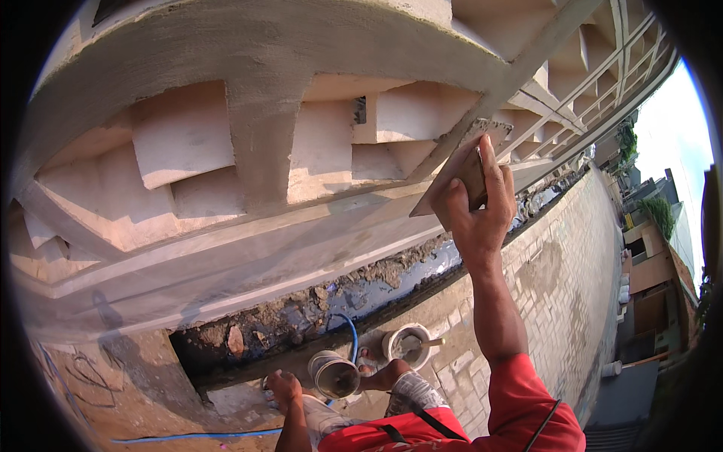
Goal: The person applies plaster to a geometrically patterned ceiling using a trowel. They repeatedly scoop plaster from a bucket and smooth it onto the ceiling surface, working across multiple sections of the grid pattern.
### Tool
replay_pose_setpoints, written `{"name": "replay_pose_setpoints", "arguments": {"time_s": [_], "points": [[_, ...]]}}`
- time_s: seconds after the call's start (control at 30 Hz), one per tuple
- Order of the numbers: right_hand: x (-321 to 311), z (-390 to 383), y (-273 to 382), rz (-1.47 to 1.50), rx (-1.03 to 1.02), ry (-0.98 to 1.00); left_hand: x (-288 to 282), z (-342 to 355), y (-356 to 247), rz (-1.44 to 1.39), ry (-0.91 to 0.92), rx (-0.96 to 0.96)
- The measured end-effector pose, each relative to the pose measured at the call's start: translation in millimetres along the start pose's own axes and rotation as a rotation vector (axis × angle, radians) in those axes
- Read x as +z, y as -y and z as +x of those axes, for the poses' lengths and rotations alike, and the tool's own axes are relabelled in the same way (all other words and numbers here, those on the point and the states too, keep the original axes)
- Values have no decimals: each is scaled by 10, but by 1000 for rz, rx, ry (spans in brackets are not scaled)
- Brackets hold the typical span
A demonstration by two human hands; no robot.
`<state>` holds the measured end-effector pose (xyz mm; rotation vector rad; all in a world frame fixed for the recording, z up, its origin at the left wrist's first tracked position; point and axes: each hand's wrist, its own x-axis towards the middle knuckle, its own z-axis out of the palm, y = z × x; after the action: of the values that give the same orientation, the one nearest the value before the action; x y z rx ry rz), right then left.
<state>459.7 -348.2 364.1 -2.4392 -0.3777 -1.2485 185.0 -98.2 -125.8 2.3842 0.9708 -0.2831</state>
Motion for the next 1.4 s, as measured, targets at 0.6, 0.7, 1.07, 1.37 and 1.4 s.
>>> {"name": "replay_pose_setpoints", "arguments": {"time_s": [0.6, 0.7, 1.07, 1.37, 1.4], "points": [[100, -236, -80, -44, 108, 184, -263, -27, -414, 75, 74, -50], [-7, -458, -109, -62, 162, 351, -178, 13, -204, -10, 66, -12], [9, -254, -81, 111, 147, 258, -62, 19, 331, -326, -118, -24], [-239, 216, 13, 284, 276, 94, -626, -217, 813, -189, -75, -144], [-100, 105, 8, 268, 240, 55, -666, -237, 867, -196, -57, -155]]}}
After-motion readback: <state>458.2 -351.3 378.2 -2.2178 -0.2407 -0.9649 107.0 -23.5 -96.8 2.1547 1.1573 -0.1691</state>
